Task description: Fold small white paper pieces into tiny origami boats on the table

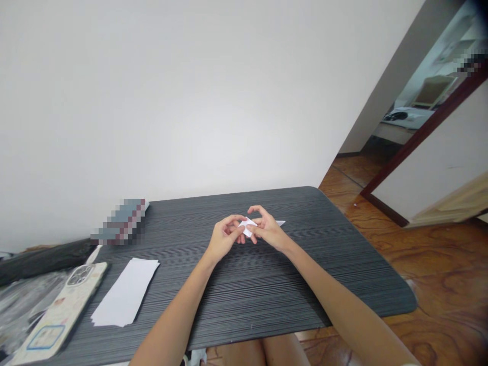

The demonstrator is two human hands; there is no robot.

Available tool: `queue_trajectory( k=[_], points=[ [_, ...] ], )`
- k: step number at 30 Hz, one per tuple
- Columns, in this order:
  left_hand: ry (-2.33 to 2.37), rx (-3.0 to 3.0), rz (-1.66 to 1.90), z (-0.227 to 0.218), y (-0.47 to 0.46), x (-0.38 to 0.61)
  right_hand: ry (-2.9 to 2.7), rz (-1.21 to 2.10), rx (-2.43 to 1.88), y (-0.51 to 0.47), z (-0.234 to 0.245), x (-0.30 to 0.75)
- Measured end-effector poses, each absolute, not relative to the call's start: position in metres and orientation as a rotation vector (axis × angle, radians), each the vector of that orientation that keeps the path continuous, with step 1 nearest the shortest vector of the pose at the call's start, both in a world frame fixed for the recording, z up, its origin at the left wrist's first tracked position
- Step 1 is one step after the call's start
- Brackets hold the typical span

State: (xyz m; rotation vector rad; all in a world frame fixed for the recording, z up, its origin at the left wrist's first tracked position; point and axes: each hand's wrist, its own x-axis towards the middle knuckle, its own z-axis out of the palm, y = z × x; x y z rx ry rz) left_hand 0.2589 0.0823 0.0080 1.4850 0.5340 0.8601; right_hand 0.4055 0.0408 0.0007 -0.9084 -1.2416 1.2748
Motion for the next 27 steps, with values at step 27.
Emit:
queue_trajectory(
  k=[27],
  points=[
    [0.899,2.176,1.082,-0.001,0.086,0.253,-1.634,0.49,-1.331,0.037,-0.003,0.411]
  ],
)
